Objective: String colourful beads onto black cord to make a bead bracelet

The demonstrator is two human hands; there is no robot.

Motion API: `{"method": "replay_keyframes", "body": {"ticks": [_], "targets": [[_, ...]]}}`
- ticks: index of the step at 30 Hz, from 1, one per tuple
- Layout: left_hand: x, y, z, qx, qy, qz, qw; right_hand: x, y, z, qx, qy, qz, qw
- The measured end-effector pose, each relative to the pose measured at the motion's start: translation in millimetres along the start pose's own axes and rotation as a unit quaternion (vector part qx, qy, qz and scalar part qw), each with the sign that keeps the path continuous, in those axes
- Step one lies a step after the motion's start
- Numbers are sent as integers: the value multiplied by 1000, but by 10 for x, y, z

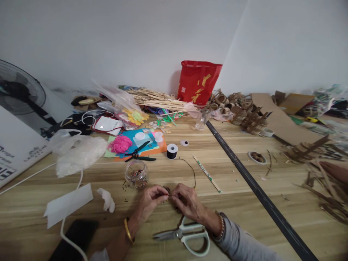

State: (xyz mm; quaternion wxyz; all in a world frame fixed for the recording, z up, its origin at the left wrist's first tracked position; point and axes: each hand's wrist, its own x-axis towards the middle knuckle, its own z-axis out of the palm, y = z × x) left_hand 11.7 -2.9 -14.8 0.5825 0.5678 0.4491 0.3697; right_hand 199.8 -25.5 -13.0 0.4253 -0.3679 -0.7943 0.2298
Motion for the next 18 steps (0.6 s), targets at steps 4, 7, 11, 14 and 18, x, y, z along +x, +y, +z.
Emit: {"method": "replay_keyframes", "body": {"ticks": [4, 7, 11, 14, 18], "targets": [[-3, 8, 5, -13, 1, -6, 1000, -4, 6, 5, 0, -1, 3, 1000], [-7, 16, 10, -15, 3, -5, 1000, 1, -2, 0, 1, -1, 4, 1000], [-7, 10, 15, -18, -2, -3, 1000, 5, -10, -6, 1, -6, 2, 1000], [-1, -14, 18, -22, -6, -1, 1000, -1, 3, 3, 0, -1, -1, 1000], [10, -51, 24, -36, -7, 3, 999, -5, 22, 17, -1, 3, -11, 1000]]}}
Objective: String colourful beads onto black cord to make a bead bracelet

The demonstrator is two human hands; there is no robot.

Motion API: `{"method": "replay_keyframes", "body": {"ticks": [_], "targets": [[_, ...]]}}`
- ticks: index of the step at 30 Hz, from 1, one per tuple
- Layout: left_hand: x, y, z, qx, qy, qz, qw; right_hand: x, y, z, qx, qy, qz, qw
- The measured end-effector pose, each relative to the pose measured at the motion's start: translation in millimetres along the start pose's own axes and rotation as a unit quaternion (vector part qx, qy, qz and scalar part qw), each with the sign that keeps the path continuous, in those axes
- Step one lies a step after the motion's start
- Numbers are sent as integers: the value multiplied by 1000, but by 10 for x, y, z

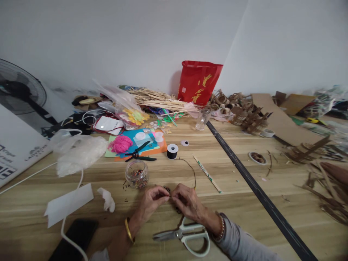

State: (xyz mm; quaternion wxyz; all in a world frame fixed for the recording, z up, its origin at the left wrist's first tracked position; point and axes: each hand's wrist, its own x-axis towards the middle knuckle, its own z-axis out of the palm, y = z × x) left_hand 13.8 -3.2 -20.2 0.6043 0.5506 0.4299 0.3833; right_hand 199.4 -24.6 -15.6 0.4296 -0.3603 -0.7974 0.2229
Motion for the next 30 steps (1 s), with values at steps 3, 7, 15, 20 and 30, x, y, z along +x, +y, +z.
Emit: {"method": "replay_keyframes", "body": {"ticks": [3, 7, 15, 20, 30], "targets": [[1, -4, 1, -7, -4, 2, 1000, 7, -5, -1, -1, 1, -4, 1000], [-8, 3, 5, -9, -6, 6, 1000, 20, -24, -11, -1, 0, -11, 1000], [-15, 14, 24, -25, 1, -7, 1000, 14, -11, 1, 7, -9, -16, 1000], [-13, 40, 26, -25, 7, -10, 1000, 4, 0, 4, 9, -10, -13, 1000], [-12, 59, 17, -11, -3, -26, 1000, -11, 12, 17, 4, -4, -14, 1000]]}}
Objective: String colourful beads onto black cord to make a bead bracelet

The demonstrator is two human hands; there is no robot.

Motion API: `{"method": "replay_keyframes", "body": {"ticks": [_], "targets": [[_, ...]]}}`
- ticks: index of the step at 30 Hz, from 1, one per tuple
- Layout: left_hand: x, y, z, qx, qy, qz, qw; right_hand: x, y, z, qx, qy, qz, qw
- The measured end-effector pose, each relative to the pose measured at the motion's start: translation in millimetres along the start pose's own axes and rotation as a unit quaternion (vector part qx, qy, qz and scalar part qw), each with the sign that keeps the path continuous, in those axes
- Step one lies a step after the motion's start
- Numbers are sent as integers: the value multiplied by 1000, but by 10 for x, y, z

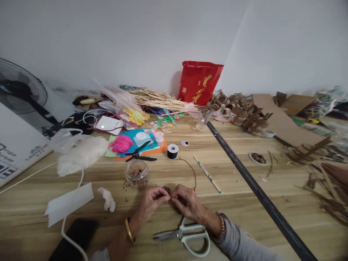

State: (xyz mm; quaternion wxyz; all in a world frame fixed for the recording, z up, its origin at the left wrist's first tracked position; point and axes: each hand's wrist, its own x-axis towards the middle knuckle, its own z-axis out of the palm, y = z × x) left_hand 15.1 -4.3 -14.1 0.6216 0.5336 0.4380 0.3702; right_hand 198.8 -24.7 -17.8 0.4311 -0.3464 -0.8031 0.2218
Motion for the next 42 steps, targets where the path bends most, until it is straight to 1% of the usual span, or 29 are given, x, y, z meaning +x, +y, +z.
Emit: {"method": "replay_keyframes", "body": {"ticks": [6, 12, 18, 21, 24, 27, 30, 34, 38, 42], "targets": [[0, -7, 0, 9, -8, 5, 1000, 8, -5, 1, 4, 4, -1, 1000], [10, -35, -6, 19, -8, 9, 1000, 4, -10, -9, -1, -7, 6, 1000], [-20, 10, 9, 42, -23, 24, 999, -3, -29, -17, 7, -8, 19, 1000], [-33, 34, 15, 53, -27, 28, 998, 12, -48, -34, 21, -19, 12, 1000], [-41, 54, 5, 43, -27, 26, 998, 22, -61, -55, 36, -22, 6, 999], [-46, 72, -10, 24, -30, 23, 999, 24, -67, -75, 49, -10, 13, 999], [-48, 78, -18, 21, -30, 19, 999, 25, -80, -90, 62, -4, 39, 997], [-47, 75, -19, 17, -30, 22, 999, 27, -100, -84, 84, -25, 70, 994], [-51, 82, -19, 18, -30, 25, 999, 18, -81, -48, 78, -37, 71, 994], [-53, 92, -16, 23, -23, 21, 999, 15, -52, -24, 63, -27, 55, 996]]}}
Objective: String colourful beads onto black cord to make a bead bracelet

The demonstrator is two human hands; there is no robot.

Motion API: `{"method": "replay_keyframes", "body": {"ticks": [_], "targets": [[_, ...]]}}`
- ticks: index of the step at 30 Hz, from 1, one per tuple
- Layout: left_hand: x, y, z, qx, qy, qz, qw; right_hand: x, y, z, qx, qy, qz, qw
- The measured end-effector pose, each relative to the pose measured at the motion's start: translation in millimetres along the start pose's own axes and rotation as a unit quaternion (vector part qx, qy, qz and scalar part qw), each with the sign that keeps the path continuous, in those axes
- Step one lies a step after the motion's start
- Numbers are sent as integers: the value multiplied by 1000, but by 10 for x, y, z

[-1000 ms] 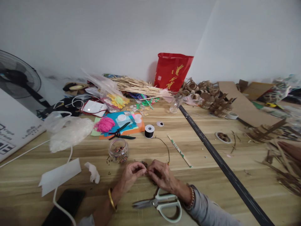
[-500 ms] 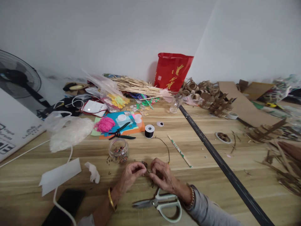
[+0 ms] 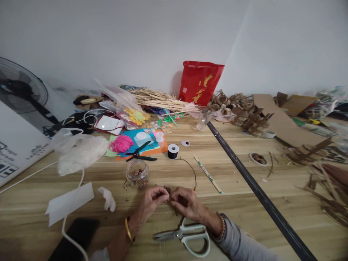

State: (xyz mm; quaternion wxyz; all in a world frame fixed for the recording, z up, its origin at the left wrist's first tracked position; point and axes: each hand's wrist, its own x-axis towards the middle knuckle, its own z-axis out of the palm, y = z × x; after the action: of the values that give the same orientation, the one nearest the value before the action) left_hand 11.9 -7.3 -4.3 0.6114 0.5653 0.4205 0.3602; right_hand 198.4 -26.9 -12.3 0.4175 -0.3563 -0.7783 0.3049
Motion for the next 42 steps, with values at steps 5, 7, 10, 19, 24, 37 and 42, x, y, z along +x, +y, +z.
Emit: {"method": "replay_keyframes", "body": {"ticks": [5, 7, 10, 19, 24, 37, 42], "targets": [[-8, 15, 14, -4, 1, 0, 1000, 4, 14, -1, -9, -3, -26, 1000], [-18, 25, 23, -8, 1, -1, 1000, 4, 15, -1, -10, -8, -27, 1000], [-28, 30, 37, -6, -4, 4, 1000, 5, 10, -1, -7, -9, -27, 1000], [10, -37, 32, 20, 0, 15, 1000, -12, 29, 17, -14, -10, -27, 999], [-6, 7, 14, -6, -1, -2, 1000, -2, -20, -18, -16, -22, -33, 999], [-18, 43, 17, -20, -17, 9, 1000, -10, 14, 5, 14, -31, -24, 999], [-28, 60, 14, -19, -14, 16, 1000, -5, 4, -4, 53, -40, 22, 998]]}}
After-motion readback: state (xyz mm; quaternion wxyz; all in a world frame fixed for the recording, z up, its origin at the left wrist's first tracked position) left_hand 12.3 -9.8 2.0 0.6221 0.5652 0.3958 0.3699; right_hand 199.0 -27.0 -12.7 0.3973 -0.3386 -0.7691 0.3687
